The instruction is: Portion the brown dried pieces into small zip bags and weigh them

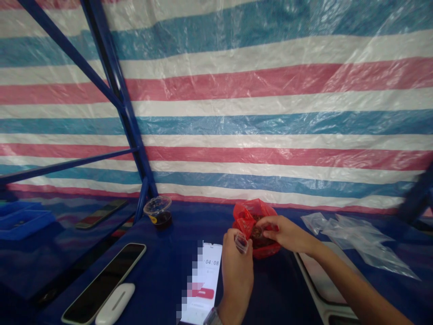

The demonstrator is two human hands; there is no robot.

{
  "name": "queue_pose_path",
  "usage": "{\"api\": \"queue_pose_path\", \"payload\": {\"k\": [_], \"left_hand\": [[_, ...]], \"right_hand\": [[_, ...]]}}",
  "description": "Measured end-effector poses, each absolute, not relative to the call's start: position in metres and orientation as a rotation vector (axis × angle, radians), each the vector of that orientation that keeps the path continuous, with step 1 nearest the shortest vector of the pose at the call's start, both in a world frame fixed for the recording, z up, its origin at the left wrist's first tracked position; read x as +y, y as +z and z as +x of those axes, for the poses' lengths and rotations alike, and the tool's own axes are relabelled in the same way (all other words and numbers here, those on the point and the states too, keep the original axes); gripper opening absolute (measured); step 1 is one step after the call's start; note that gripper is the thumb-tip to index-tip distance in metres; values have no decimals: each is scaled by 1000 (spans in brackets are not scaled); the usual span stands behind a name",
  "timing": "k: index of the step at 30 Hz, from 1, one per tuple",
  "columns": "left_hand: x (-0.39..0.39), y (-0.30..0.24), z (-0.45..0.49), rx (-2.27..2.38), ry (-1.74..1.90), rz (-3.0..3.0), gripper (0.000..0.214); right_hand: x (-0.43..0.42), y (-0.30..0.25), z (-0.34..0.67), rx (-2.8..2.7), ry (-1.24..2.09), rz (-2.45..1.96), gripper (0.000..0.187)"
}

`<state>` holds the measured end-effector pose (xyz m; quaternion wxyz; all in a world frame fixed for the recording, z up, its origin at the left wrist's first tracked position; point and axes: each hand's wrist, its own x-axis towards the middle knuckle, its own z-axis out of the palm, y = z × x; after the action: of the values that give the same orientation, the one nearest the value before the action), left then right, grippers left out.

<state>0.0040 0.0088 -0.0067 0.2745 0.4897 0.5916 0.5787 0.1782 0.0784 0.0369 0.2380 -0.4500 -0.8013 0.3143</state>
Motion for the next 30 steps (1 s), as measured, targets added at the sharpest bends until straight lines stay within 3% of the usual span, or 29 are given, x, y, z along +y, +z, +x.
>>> {"api": "queue_pose_path", "payload": {"k": [8,30], "left_hand": [[7,-7,9,1493,1462,1371,22],[7,-12,11,1477,1405,1441,9]], "right_hand": [[73,60,192,-2141,1045,-1076,31],[42,88,159,-2310,954,-1106,25]]}}
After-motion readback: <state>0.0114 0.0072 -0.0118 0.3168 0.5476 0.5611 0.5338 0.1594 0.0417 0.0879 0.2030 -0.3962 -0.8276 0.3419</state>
